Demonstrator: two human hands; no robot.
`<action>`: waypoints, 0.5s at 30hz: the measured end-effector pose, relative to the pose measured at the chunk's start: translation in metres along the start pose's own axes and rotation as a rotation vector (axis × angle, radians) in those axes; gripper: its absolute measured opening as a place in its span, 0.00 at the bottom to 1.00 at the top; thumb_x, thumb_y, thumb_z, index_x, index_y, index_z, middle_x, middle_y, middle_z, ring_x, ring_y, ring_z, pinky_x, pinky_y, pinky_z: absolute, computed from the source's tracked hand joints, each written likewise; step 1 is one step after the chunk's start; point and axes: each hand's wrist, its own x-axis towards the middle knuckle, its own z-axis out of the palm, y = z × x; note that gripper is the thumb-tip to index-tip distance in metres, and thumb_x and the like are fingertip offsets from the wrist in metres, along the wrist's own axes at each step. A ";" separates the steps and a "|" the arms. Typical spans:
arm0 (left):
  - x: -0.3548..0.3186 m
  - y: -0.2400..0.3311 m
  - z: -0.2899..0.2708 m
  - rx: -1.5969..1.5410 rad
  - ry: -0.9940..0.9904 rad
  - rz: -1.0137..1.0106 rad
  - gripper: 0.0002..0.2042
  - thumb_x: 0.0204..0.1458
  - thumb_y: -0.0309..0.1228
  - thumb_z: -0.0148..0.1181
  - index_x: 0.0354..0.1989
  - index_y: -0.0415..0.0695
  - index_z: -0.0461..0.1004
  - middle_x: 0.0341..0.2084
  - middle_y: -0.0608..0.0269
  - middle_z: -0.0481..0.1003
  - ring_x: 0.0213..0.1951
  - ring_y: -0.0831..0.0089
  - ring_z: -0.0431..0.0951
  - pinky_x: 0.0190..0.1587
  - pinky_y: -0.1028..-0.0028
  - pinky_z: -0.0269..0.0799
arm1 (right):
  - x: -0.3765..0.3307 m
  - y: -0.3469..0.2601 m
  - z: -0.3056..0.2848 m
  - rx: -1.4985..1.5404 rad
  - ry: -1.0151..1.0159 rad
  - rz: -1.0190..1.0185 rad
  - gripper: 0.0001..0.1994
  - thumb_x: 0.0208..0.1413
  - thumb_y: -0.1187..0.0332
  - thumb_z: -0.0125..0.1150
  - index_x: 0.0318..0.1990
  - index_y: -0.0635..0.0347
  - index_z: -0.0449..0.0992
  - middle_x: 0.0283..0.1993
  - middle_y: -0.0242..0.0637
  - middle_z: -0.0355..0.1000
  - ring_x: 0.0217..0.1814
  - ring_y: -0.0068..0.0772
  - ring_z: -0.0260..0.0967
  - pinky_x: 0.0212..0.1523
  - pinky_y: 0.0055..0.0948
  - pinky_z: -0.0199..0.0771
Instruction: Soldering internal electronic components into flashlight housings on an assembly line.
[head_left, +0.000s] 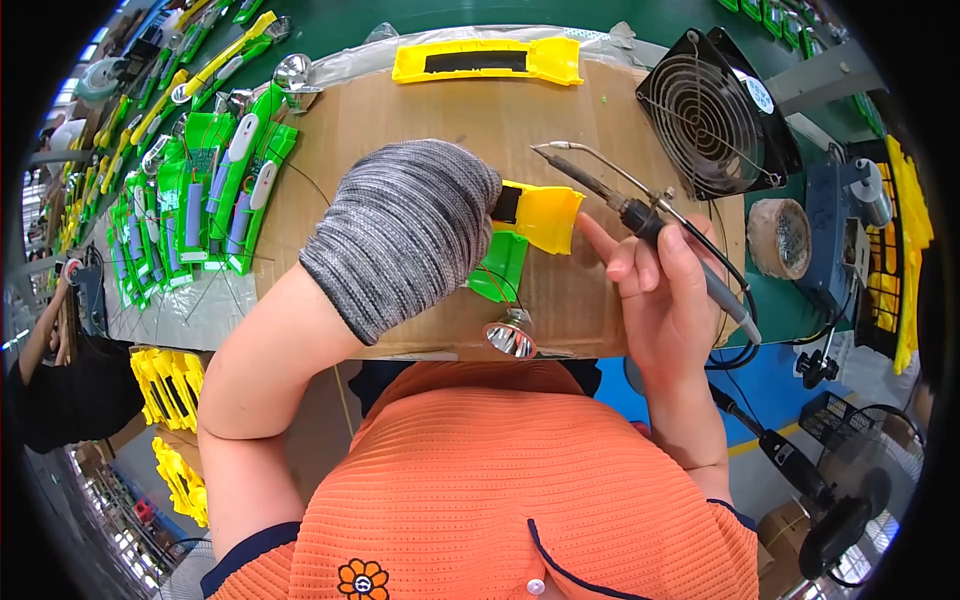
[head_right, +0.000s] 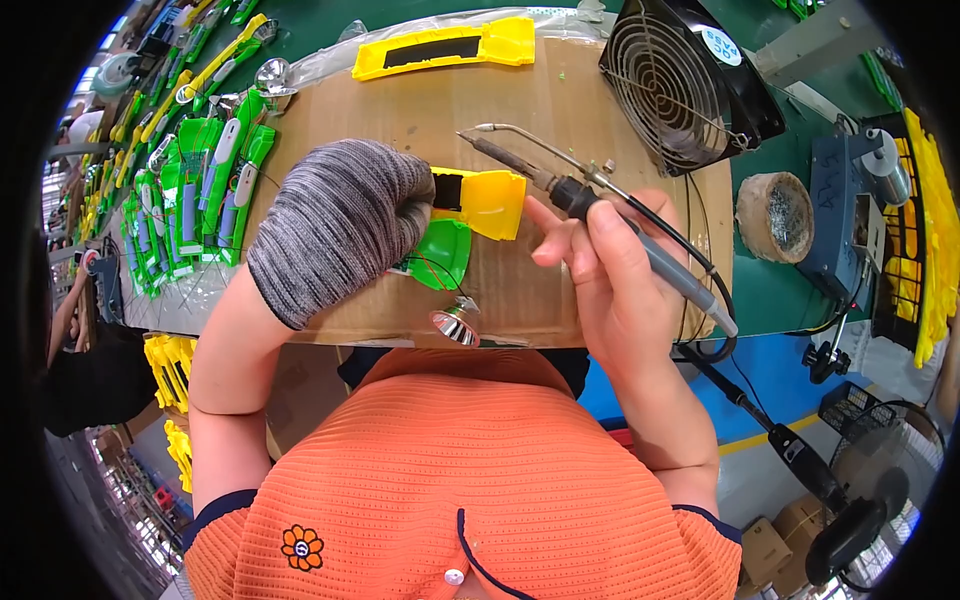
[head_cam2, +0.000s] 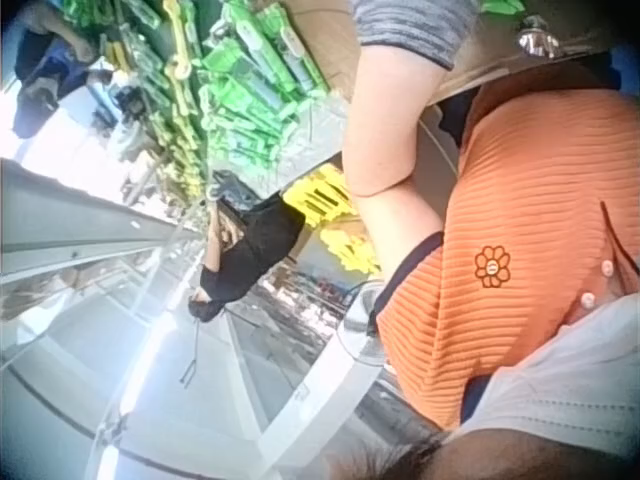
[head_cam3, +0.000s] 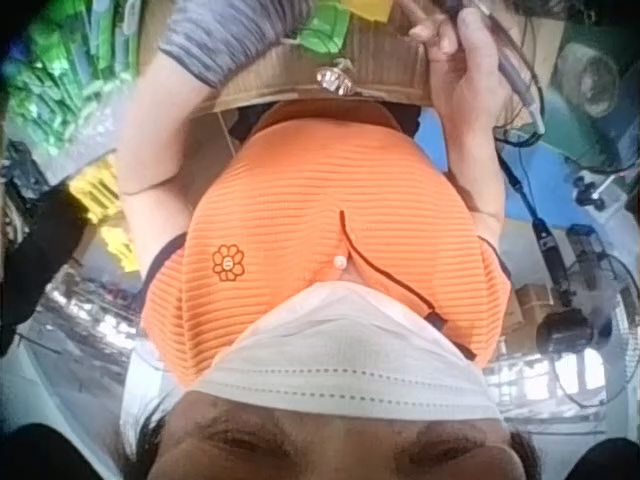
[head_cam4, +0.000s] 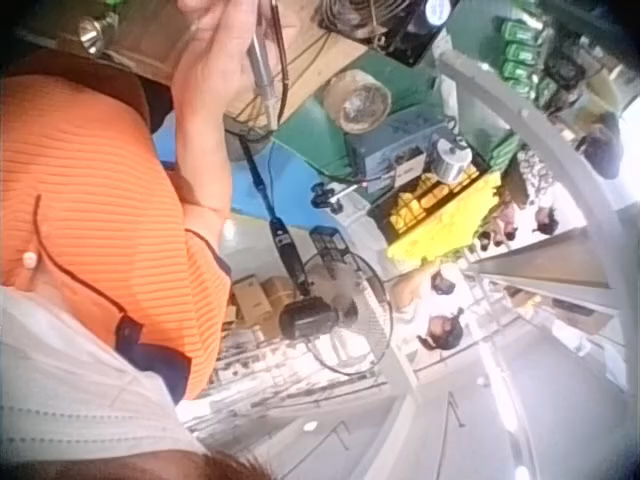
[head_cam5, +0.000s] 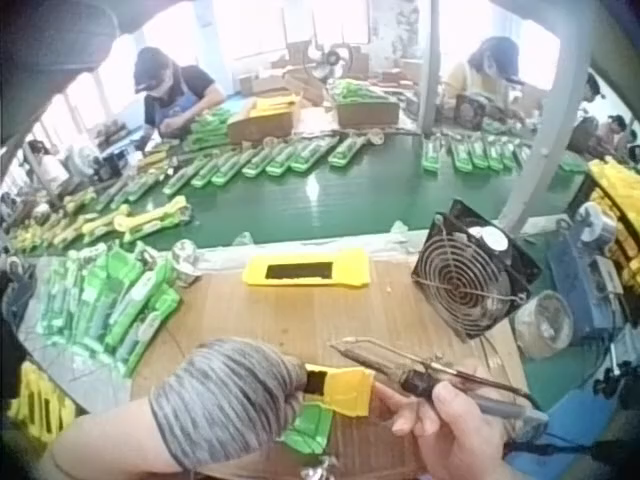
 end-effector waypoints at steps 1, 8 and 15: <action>-0.001 0.000 -0.001 0.016 0.021 0.029 0.07 0.49 0.33 0.62 0.31 0.43 0.80 0.23 0.51 0.77 0.30 0.53 0.79 0.36 0.59 0.75 | -0.003 -0.001 0.000 0.010 0.010 0.003 0.02 0.67 0.72 0.48 0.40 0.58 0.64 0.23 0.31 0.63 0.33 0.32 0.73 0.65 0.58 0.64; -0.003 -0.013 0.009 0.017 0.034 0.053 0.07 0.51 0.32 0.60 0.31 0.43 0.80 0.23 0.51 0.76 0.30 0.52 0.78 0.37 0.58 0.74 | -0.021 -0.008 0.002 -0.054 0.093 -0.053 0.03 0.66 0.73 0.48 0.39 0.56 0.62 0.21 0.30 0.61 0.28 0.30 0.70 0.64 0.60 0.64; -0.055 -0.009 -0.027 0.076 0.292 -0.092 0.12 0.49 0.39 0.69 0.22 0.44 0.77 0.18 0.56 0.72 0.23 0.57 0.74 0.29 0.62 0.68 | -0.035 -0.015 -0.006 -0.112 0.181 -0.102 0.03 0.65 0.72 0.48 0.39 0.55 0.62 0.20 0.29 0.60 0.25 0.27 0.68 0.64 0.57 0.65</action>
